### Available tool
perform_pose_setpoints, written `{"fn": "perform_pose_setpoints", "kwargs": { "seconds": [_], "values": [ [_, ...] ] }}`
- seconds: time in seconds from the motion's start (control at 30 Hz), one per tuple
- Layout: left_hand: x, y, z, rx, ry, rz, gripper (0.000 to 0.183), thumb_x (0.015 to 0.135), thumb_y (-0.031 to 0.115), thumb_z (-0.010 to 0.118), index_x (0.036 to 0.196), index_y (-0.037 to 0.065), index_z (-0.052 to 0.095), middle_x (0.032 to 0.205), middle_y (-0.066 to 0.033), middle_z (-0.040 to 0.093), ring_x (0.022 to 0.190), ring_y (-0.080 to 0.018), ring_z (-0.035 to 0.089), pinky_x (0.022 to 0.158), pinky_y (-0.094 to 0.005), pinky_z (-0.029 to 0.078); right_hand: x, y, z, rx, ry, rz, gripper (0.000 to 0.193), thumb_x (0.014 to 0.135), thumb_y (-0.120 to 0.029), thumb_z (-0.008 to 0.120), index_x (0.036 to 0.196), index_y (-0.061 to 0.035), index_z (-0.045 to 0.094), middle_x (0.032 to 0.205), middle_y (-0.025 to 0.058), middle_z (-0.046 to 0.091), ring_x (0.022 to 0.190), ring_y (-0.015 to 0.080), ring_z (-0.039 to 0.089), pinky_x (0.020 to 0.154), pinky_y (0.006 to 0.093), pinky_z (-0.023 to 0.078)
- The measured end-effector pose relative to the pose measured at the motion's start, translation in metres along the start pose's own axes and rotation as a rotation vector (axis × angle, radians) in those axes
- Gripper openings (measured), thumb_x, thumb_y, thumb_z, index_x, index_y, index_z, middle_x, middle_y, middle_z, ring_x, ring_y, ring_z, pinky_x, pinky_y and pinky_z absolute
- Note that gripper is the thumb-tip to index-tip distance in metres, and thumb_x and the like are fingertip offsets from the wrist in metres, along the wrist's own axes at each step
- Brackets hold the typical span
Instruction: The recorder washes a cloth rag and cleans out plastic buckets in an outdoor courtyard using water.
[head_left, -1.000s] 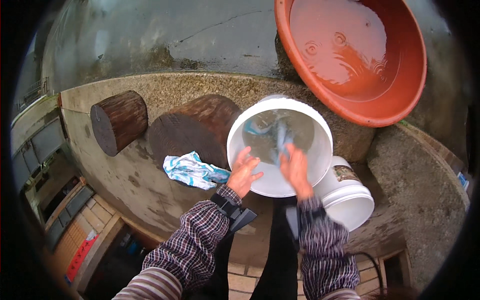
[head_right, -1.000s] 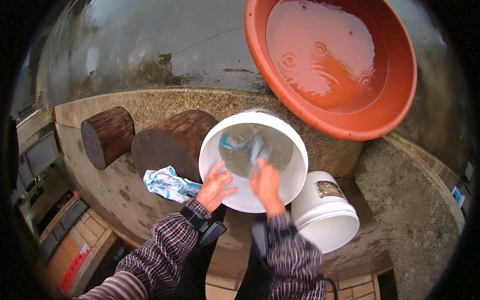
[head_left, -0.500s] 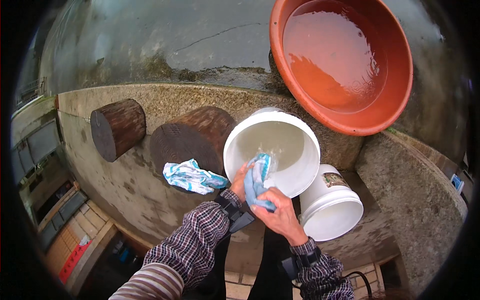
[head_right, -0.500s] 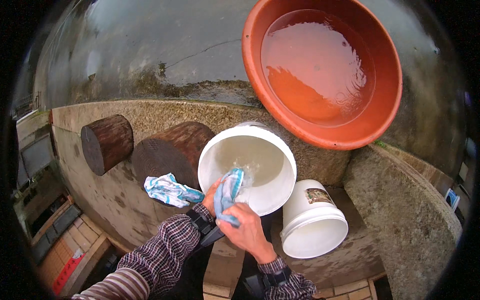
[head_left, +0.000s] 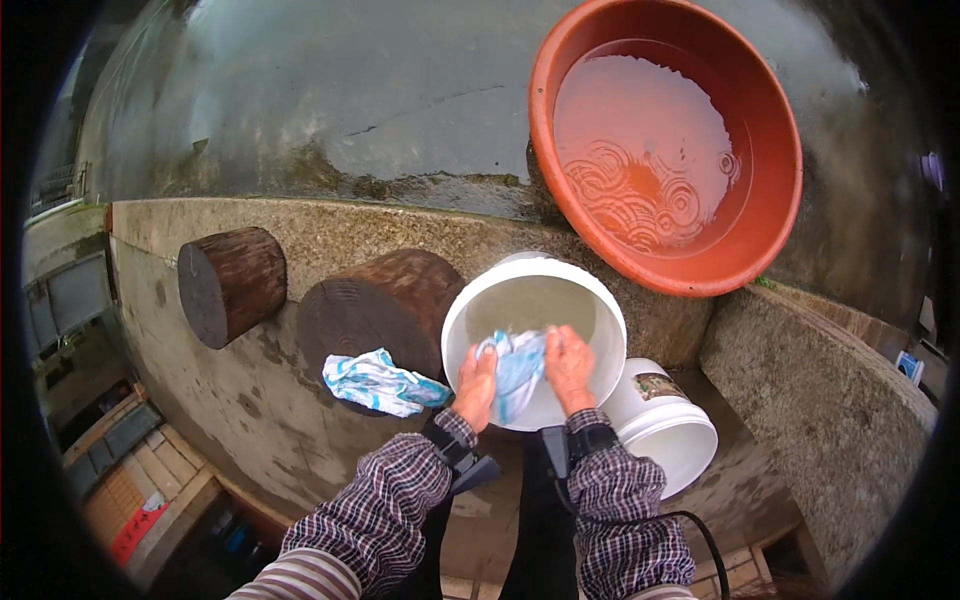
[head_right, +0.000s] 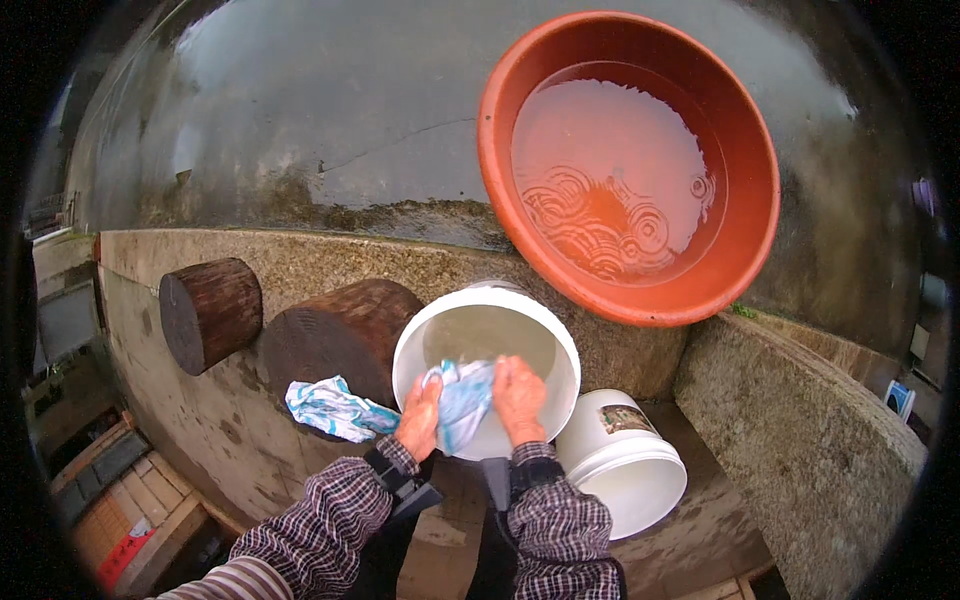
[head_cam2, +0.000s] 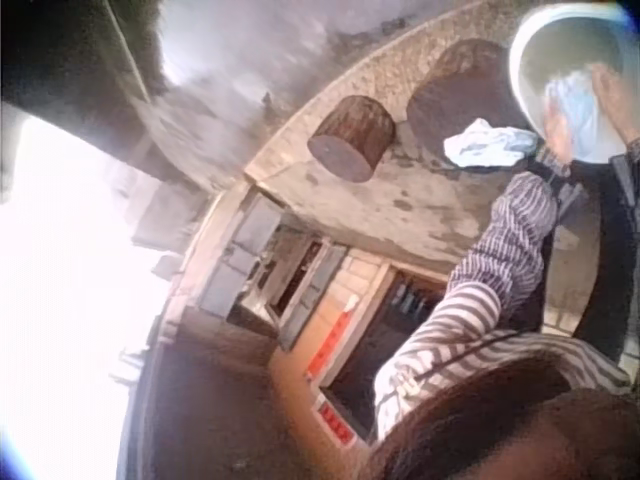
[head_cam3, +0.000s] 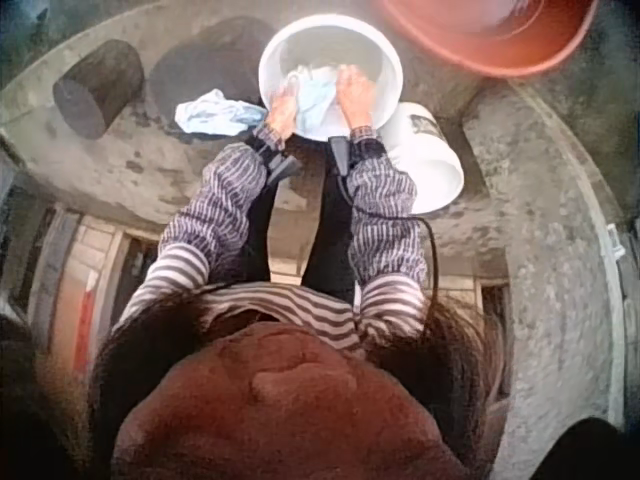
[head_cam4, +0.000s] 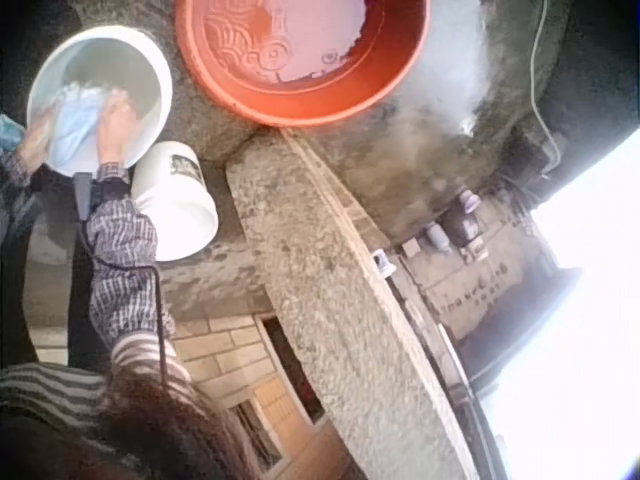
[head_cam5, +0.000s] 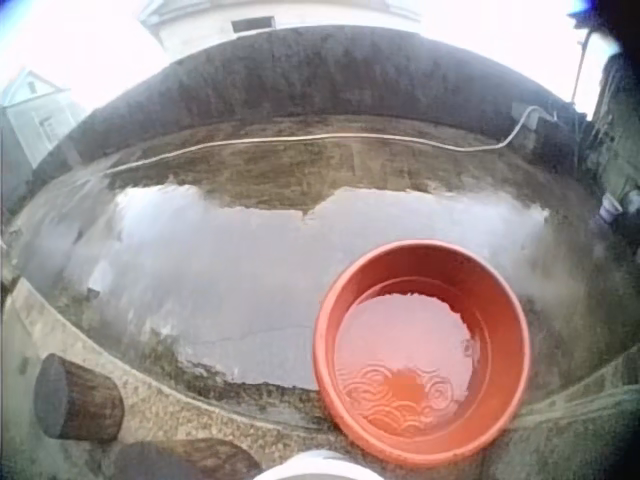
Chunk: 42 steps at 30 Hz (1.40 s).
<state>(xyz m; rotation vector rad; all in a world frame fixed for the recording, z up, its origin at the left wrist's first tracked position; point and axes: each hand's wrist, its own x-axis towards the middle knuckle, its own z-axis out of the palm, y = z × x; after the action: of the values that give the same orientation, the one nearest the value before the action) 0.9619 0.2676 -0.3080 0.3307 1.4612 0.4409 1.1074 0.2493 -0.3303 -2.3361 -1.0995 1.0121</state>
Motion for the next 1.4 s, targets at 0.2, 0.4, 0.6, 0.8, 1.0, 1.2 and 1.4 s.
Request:
{"fn": "perform_pose_setpoints", "kwargs": {
  "seconds": [0.2, 0.4, 0.6, 0.8, 1.0, 1.2, 1.4],
  "values": [
    [0.0, 0.028, -0.016, 0.042, -0.18, -0.01, 0.06, 0.086, 0.026, 0.049, 0.134, 0.019, 0.016, 0.133, -0.0128, 0.023, 0.119, -0.0205, 0.025, 0.095, -0.0393, 0.022, -0.004, 0.034, 0.012, -0.453, -0.34, 0.017, 0.016, 0.078, -0.014, 0.048, 0.089, -0.0043, 0.055, 0.082, 0.0206, 0.059, 0.073, 0.0384, 0.057, 0.066, 0.0454, 0.047],
    [-0.02, 0.022, -0.022, -0.064, -0.232, -0.104, 0.061, 0.084, 0.022, 0.051, 0.135, 0.017, 0.016, 0.138, -0.0187, 0.013, 0.124, -0.0266, 0.02, 0.097, -0.0405, 0.024, 0.064, 0.002, 0.038, -0.461, -0.069, -0.311, 0.026, 0.073, -0.013, 0.052, 0.097, -0.0039, 0.055, 0.095, 0.0203, 0.056, 0.084, 0.0384, 0.056, 0.071, 0.0445, 0.047],
    [-0.039, 0.027, -0.036, -0.133, -0.277, -0.112, 0.058, 0.086, 0.019, 0.049, 0.134, 0.016, 0.017, 0.137, -0.0182, 0.014, 0.125, -0.0272, 0.019, 0.097, -0.0413, 0.024, 0.062, 0.017, 0.076, -0.538, -0.214, -0.255, 0.023, 0.071, -0.014, 0.054, 0.091, -0.0045, 0.057, 0.085, 0.0173, 0.059, 0.076, 0.0351, 0.058, 0.066, 0.045, 0.047],
    [-0.054, 0.029, -0.039, -0.16, -0.239, -0.255, 0.064, 0.085, 0.027, 0.049, 0.135, 0.016, 0.011, 0.138, -0.0148, 0.014, 0.125, -0.0299, 0.017, 0.096, -0.0504, 0.024, -0.041, -0.01, 0.0, -0.152, -0.063, -0.309, 0.029, 0.067, -0.013, 0.063, 0.092, -0.002, 0.052, 0.072, 0.017, 0.054, 0.063, 0.0373, 0.054, 0.056, 0.0447, 0.042],
    [-0.055, 0.023, -0.025, -0.219, -0.284, -0.335, 0.061, 0.081, 0.056, 0.042, 0.129, 0.025, 0.023, 0.13, -0.0088, 0.031, 0.116, -0.0311, 0.032, 0.081, -0.0634, 0.03, -0.147, -0.154, -0.122, 0.365, -0.29, 0.237, 0.013, 0.075, -0.009, 0.058, 0.082, 0.0024, 0.056, 0.066, 0.0049, 0.056, 0.06, 0.0101, 0.05, 0.053, 0.0262, 0.042],
    [-0.054, -0.014, -0.002, -0.363, -0.248, -0.244, 0.034, 0.085, 0.024, 0.051, 0.112, 0.009, 0.039, 0.1, -0.006, 0.053, 0.09, -0.0185, 0.055, 0.075, -0.0325, 0.048, -0.158, -0.134, -0.111, 0.816, -0.17, 0.367, 0.03, 0.075, -0.009, 0.059, 0.1, 0.0032, 0.051, 0.086, 0.0047, 0.056, 0.075, 0.0094, 0.051, 0.066, 0.0247, 0.043],
    [-0.037, -0.037, -0.004, -0.424, -0.196, -0.217, 0.034, 0.082, 0.015, 0.052, 0.112, 0.004, 0.042, 0.098, -0.0081, 0.054, 0.086, -0.0185, 0.054, 0.072, -0.0309, 0.047, -0.109, -0.093, -0.044, 0.134, -0.121, -0.086, 0.026, 0.076, -0.016, 0.057, 0.096, 0.0, 0.052, 0.074, 0.0135, 0.059, 0.069, 0.0222, 0.058, 0.062, 0.032, 0.045]
  ]
}}
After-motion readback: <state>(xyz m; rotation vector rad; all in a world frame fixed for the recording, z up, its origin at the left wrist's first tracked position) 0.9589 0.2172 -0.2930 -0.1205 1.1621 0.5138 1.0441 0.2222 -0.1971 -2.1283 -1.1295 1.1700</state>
